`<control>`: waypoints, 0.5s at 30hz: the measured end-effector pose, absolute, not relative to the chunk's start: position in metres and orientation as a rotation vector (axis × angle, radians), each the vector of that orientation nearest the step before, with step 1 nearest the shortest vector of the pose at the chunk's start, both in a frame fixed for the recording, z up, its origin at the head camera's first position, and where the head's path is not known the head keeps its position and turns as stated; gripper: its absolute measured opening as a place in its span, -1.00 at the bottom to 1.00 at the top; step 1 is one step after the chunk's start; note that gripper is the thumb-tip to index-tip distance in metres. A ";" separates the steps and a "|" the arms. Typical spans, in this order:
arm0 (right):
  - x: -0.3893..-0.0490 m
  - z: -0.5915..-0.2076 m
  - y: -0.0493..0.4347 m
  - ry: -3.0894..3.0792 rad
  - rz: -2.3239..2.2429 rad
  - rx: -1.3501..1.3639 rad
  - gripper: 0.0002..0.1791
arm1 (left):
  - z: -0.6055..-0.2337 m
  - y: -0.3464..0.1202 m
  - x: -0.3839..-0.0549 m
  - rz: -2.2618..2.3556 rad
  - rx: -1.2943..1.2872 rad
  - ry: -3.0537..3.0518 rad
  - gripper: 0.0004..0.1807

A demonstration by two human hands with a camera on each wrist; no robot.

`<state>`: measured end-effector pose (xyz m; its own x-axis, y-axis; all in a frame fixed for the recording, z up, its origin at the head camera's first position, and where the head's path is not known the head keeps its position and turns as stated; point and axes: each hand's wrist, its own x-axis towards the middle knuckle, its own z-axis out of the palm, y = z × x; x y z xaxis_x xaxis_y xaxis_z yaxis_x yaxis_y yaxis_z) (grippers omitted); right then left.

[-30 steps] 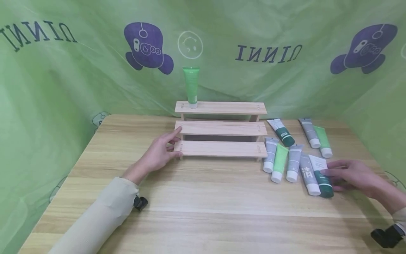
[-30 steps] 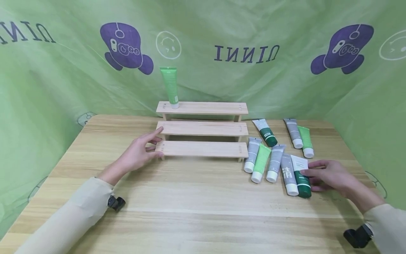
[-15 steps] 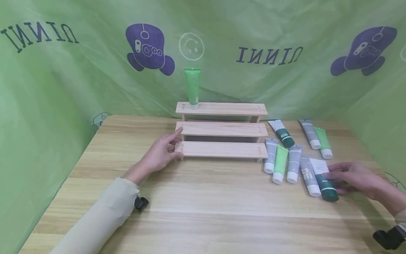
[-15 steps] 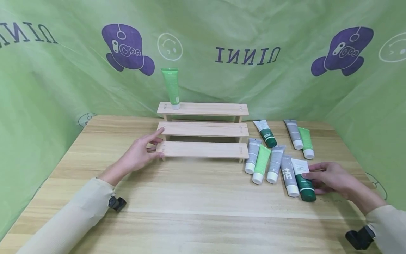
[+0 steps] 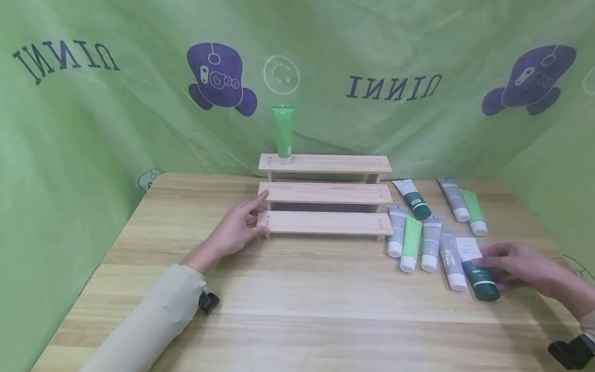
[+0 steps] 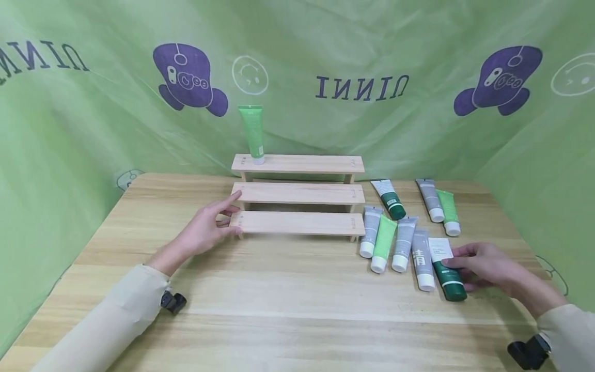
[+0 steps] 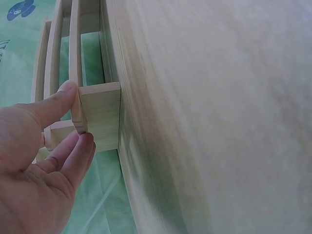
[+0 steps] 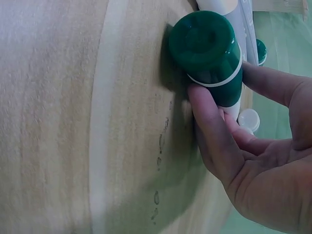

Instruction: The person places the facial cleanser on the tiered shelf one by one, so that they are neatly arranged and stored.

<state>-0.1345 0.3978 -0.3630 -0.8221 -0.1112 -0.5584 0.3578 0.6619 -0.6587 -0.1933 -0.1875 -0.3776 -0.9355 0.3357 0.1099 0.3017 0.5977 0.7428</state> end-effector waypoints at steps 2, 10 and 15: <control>-0.134 -0.364 0.399 2.311 -1.073 0.187 -0.17 | -0.378 -0.188 -0.193 1.284 0.548 2.766 0.04; -0.125 -0.368 0.405 2.318 -1.142 0.137 -0.18 | -0.379 -0.189 -0.192 1.303 0.549 2.755 0.05; -0.119 -0.374 0.410 2.277 -1.256 0.081 -0.19 | -0.379 -0.189 -0.193 1.304 0.542 2.751 0.05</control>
<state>-0.1189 0.4098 -0.3741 -0.8558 -0.1976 -0.4780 0.2991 0.5649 -0.7691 -0.1926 -0.1886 -0.3789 -0.9373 0.3329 0.1035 0.2909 0.5832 0.7585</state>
